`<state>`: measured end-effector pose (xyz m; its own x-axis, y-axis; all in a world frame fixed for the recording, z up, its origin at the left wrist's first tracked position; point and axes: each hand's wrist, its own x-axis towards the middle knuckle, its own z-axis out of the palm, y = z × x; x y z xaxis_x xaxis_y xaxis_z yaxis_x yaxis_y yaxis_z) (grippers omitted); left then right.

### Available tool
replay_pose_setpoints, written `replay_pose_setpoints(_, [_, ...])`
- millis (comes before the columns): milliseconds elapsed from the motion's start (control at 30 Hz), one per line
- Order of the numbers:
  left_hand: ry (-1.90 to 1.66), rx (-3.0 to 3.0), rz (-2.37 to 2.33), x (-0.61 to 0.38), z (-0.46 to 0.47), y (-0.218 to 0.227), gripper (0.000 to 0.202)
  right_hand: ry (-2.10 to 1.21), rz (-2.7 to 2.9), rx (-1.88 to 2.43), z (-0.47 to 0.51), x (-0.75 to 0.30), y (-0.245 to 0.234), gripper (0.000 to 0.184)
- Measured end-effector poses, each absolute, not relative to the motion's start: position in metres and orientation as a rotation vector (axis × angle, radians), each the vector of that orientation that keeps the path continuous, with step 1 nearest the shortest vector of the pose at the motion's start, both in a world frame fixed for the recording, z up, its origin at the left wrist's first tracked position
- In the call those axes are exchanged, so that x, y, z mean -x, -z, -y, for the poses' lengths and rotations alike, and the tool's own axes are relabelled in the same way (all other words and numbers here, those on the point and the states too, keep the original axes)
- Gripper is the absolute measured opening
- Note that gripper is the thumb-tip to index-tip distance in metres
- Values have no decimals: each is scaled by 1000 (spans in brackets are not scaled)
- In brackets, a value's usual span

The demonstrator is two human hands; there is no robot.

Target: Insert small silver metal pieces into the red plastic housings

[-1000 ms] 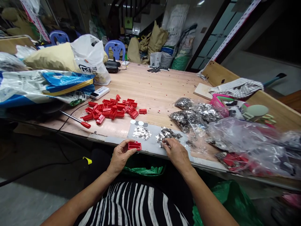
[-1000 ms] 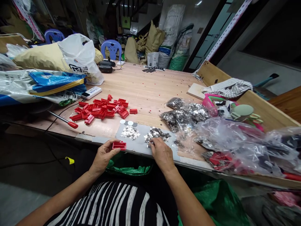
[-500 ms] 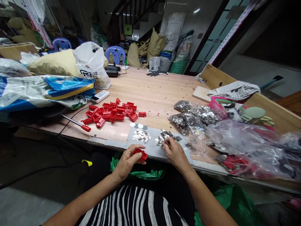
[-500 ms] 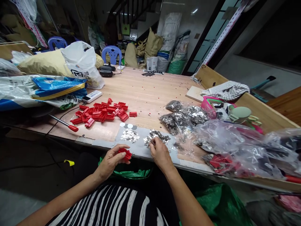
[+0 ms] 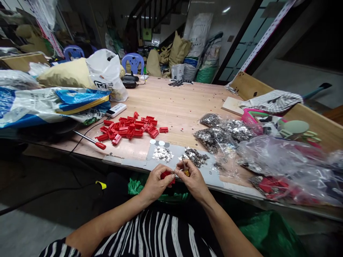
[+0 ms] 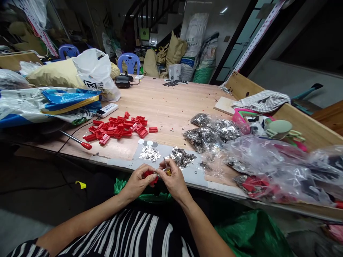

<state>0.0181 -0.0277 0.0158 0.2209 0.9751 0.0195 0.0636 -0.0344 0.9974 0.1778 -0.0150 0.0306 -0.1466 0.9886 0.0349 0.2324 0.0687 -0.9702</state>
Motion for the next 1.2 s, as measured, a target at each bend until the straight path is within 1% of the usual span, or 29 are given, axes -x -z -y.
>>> replay_pose_setpoints(167, [-1060,-1646,-1132,-14,28,-19,11,-1295,1469,1213,15,-180,-40,30])
replay_pose_setpoints(367, [-1055,-1743,-1106,-13,34,-22,11,-1617,1306,1158,19,-186,-36,36])
replay_pose_setpoints(433, [-1037,-1733,-1109,-13,34,-20,12,-1648,1309,1149,19,-187,-35,36])
replay_pose_setpoints(533, [-1007,-1685,-1119,-14,33,-15,13,-1610,1402,1159,16,-187,-36,32])
replay_pose_setpoints(633, [-1003,-1591,-1126,-14,31,-11,11,-1459,1579,1218,6,-189,-41,23])
replay_pose_setpoints(767, [-999,-1368,-1111,-12,31,-11,21,-894,1889,1440,-21,-195,-50,5])
replay_pose_setpoints(800, [-997,-1304,-1095,-11,31,-12,23,-768,1960,1497,-29,-197,-52,4])
replay_pose_setpoints(900, [-986,-1124,-1031,-5,31,-16,28,-506,2159,1661,-51,-199,-53,10])
replay_pose_setpoints(1067, [-1000,-943,-954,7,33,-15,33,-319,2271,1738,-66,-196,-46,14])
replay_pose_setpoints(1200, [-1047,-900,-978,15,34,-12,38,-302,2405,1667,-61,-187,-43,13])
